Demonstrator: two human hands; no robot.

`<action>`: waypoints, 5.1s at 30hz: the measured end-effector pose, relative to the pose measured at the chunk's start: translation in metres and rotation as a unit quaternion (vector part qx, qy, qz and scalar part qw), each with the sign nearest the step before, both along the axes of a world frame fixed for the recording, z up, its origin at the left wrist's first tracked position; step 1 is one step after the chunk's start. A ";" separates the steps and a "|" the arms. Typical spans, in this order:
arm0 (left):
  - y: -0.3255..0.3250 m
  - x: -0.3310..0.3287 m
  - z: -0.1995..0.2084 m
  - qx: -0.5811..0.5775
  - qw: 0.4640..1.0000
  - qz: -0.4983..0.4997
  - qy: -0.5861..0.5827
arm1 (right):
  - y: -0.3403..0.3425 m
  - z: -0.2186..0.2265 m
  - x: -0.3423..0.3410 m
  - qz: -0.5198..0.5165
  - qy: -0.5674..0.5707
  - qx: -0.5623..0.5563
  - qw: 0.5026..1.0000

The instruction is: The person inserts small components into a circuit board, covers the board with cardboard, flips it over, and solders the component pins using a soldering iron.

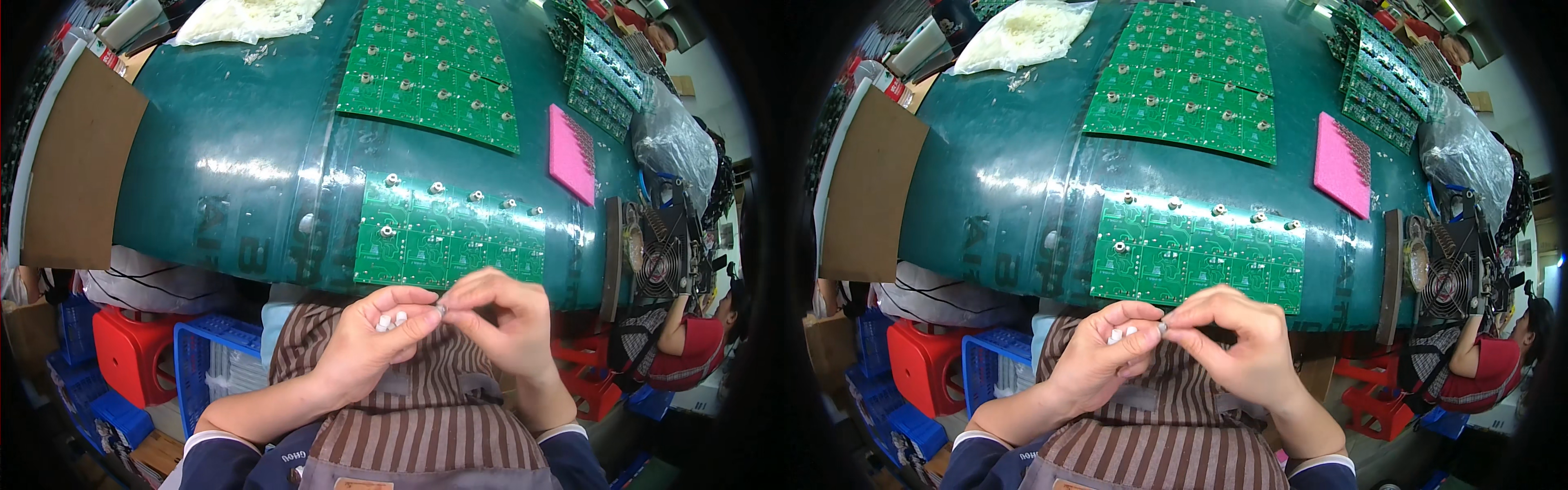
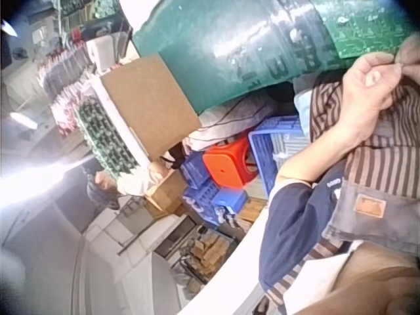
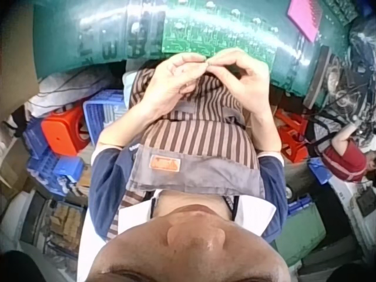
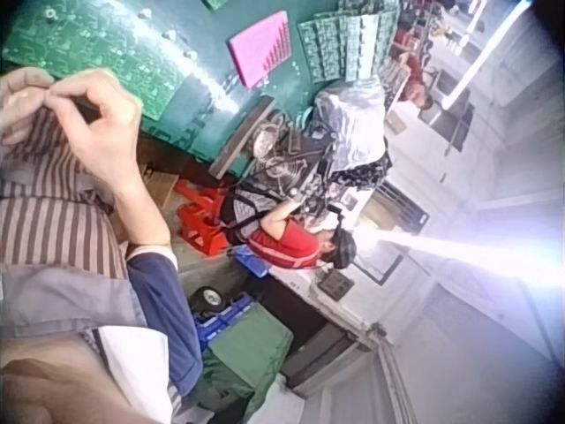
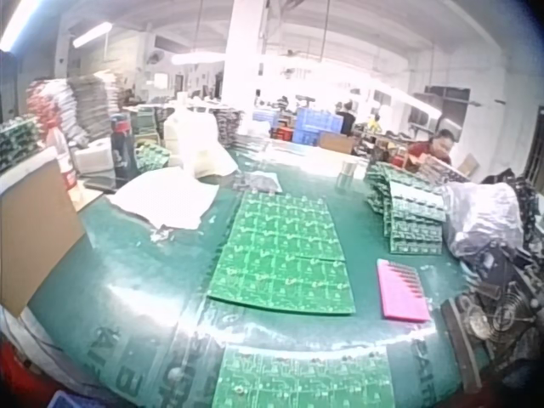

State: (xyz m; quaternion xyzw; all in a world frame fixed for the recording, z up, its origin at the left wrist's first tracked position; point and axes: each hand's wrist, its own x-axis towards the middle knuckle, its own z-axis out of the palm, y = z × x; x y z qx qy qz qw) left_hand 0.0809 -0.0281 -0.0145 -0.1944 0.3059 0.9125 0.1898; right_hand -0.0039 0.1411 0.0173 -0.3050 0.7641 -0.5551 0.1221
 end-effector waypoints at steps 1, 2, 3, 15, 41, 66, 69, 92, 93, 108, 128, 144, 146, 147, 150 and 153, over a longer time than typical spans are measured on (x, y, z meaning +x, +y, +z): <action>0.000 0.002 -0.002 0.020 1.000 0.005 0.009 | -0.004 0.000 -0.005 0.001 0.000 0.000 1.000; 0.000 0.004 -0.002 0.020 1.000 0.007 0.009 | -0.009 0.001 -0.012 -0.019 0.042 0.018 0.999; 0.001 0.005 -0.002 0.032 0.999 0.007 -0.004 | -0.016 0.001 -0.019 -0.038 0.083 0.037 0.995; -0.003 0.011 -0.005 0.053 0.997 -0.044 -0.020 | -0.034 -0.002 -0.046 -0.062 0.136 0.151 0.977; -0.005 0.009 -0.004 0.055 0.995 -0.048 -0.074 | -0.033 -0.007 -0.041 -0.064 0.190 0.143 0.969; 0.006 0.005 -0.003 0.005 0.995 -0.082 -0.050 | 0.126 -0.034 -0.210 -0.356 0.313 0.267 0.839; 0.008 0.002 -0.003 0.014 0.996 -0.083 -0.040 | 0.128 -0.041 -0.215 -0.333 0.358 0.268 0.830; 0.023 -0.009 0.002 0.113 0.994 -0.013 0.003 | 0.028 -0.005 0.018 -0.046 -0.145 -0.160 0.975; 0.023 -0.009 0.001 0.114 0.993 -0.011 0.003 | 0.028 -0.005 0.018 -0.049 -0.155 -0.163 0.973; 0.020 -0.007 0.007 0.068 0.991 -0.098 -0.056 | 0.015 -0.003 -0.035 -0.125 0.128 0.065 0.982; 0.016 -0.005 -0.004 0.027 0.991 -0.108 -0.072 | 0.005 0.001 -0.047 -0.109 0.126 0.159 0.973; 0.017 -0.004 -0.007 0.038 0.990 -0.134 -0.026 | 0.001 -0.025 -0.025 -0.179 0.235 0.096 0.951; 0.017 -0.005 -0.004 0.037 0.989 -0.140 -0.021 | 0.002 -0.026 -0.025 -0.167 0.261 0.101 0.945; 0.018 -0.005 -0.003 0.025 0.990 -0.134 -0.018 | 0.004 -0.025 -0.026 -0.152 0.287 0.106 0.940; 0.018 -0.004 -0.003 0.008 0.991 -0.129 -0.017 | 0.014 -0.011 -0.037 -0.118 0.238 0.135 0.955; 0.016 0.000 -0.006 0.001 0.993 -0.115 -0.030 | 0.038 0.003 -0.072 -0.067 0.200 0.174 0.962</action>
